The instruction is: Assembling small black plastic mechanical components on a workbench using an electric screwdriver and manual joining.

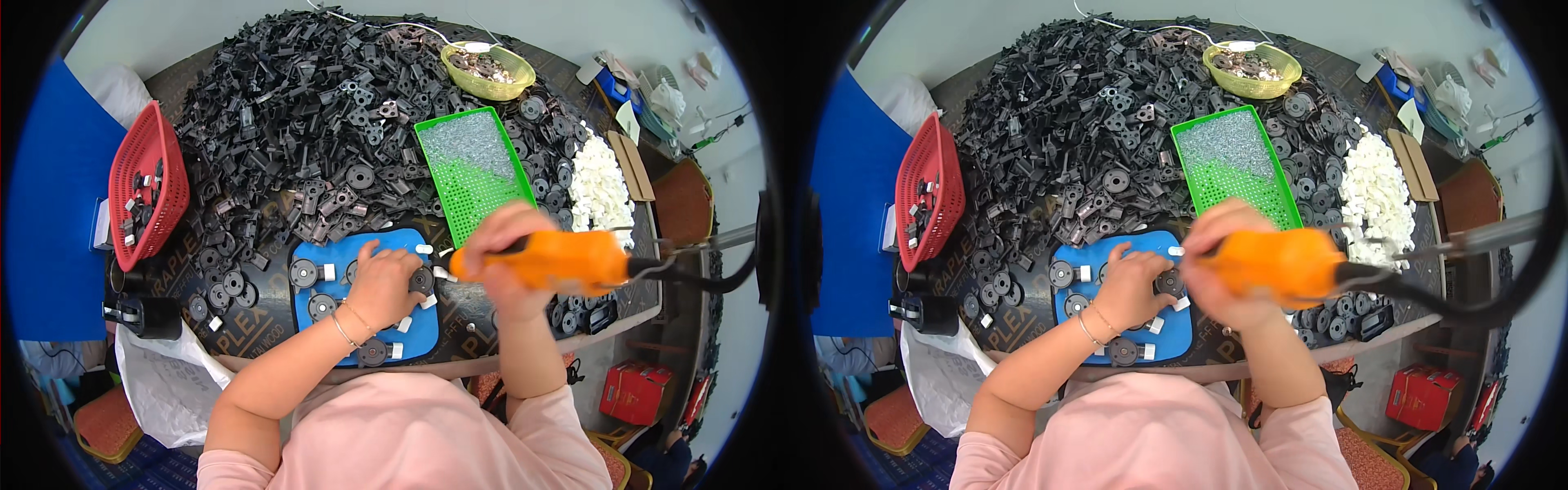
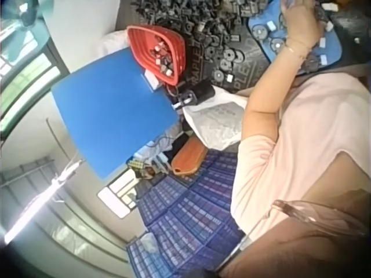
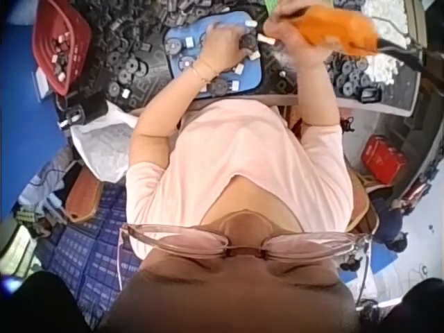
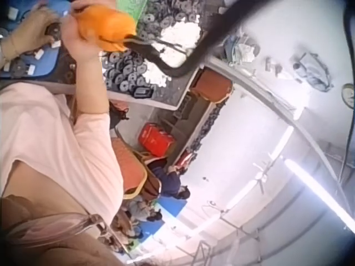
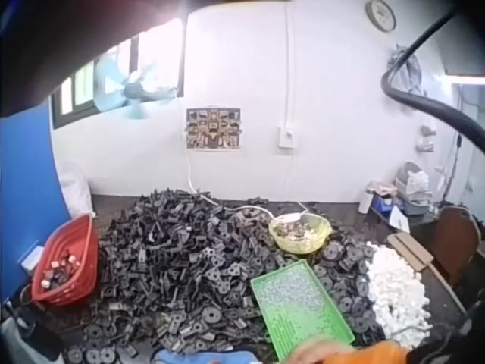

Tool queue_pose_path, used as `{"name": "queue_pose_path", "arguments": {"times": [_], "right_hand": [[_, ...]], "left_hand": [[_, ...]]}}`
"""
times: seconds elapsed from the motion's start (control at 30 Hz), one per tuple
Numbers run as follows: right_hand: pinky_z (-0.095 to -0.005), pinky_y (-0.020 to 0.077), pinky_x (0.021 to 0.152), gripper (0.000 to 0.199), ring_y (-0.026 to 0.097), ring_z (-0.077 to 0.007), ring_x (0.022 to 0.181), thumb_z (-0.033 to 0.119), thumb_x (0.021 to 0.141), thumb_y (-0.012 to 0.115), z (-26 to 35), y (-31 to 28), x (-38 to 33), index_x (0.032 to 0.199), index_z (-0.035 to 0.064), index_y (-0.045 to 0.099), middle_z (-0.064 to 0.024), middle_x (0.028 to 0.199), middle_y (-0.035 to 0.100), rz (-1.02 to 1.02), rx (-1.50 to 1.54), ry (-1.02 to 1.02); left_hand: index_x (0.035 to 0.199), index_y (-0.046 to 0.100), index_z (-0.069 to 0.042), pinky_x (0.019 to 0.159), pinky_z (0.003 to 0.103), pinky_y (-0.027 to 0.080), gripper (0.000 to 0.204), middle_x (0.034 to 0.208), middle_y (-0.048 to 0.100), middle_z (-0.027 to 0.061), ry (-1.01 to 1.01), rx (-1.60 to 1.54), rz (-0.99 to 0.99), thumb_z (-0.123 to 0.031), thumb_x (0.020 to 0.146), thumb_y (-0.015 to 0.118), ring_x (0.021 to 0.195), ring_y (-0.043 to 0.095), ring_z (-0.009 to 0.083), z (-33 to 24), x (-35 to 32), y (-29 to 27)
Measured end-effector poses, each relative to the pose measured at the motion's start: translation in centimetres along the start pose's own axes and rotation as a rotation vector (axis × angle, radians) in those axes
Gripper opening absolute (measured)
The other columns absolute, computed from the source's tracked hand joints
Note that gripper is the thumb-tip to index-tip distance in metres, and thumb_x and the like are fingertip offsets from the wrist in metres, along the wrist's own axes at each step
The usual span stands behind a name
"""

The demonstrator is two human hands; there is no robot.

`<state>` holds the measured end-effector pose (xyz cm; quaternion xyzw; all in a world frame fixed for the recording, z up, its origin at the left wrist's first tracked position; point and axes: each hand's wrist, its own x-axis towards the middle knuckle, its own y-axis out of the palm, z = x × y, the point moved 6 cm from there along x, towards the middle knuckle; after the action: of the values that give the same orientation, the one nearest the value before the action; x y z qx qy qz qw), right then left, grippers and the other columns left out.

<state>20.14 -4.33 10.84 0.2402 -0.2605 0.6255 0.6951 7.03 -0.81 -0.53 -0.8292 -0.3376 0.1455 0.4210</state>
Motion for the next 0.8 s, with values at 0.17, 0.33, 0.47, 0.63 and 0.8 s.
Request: {"name": "queue_pose_path", "arguments": {"times": [0.17,0.33,0.47,0.63,0.8], "right_hand": [[-0.0267,0.0468,0.064,0.021,0.053,-0.0156,0.065,-0.003,0.078,0.062,-1.2,-6.8,-0.6,0.095,-0.0005,0.05,-0.0116,0.092,0.048,-0.212,-0.283,0.0],[-0.0265,0.0468,0.063,0.021,0.053,-0.0152,0.066,-0.004,0.078,0.061,-2.2,-7.8,-1.5,0.095,-0.0004,0.05,-0.0113,0.092,0.048,-0.275,-0.259,0.012],[-0.0265,0.0467,0.063,0.021,0.053,-0.015,0.066,-0.005,0.078,0.06,-2.0,-7.1,-1.1,0.095,-0.0006,0.049,-0.0111,0.092,0.048,-0.307,-0.173,0.05],[-0.027,0.0469,0.062,0.02,0.053,-0.0151,0.066,-0.005,0.078,0.059,-2.8,-7.6,-1.2,0.094,-0.0009,0.049,-0.0111,0.091,0.048,-0.257,-0.286,0.004],[-0.0272,0.0469,0.062,0.02,0.053,-0.0152,0.066,-0.005,0.078,0.059,-2.8,-7.3,-1.3,0.094,-0.0006,0.049,-0.011,0.091,0.048,-0.265,-0.261,0.013]], "left_hand": [[0.099,0.066,-0.01,0.104,0.049,0.026,0.043,0.09,0.064,0.0058,-0.032,0.068,-0.011,-0.023,0.061,0.081,0.097,0.058,0.0251,-0.1,0.1,-0.1],[0.099,0.066,-0.01,0.104,0.05,0.026,0.044,0.091,0.064,0.006,-0.034,0.07,-0.062,-0.024,0.061,0.081,0.097,0.057,0.025,0.0,0.7,-0.3],[0.1,0.066,-0.01,0.104,0.05,0.025,0.044,0.092,0.064,0.0059,-0.041,0.082,-0.062,-0.025,0.061,0.081,0.097,0.057,0.0248,0.0,0.7,-0.3],[0.103,0.065,-0.01,0.104,0.053,0.024,0.044,0.093,0.063,0.0061,-0.017,0.082,-0.083,-0.025,0.064,0.078,0.098,0.056,0.0243,-0.1,0.7,-0.4],[0.108,0.063,-0.01,0.104,0.054,0.023,0.052,0.097,0.063,0.0056,-0.027,0.107,-0.061,-0.029,0.063,0.08,0.103,0.054,0.0234,0.1,0.8,-0.5]]}}
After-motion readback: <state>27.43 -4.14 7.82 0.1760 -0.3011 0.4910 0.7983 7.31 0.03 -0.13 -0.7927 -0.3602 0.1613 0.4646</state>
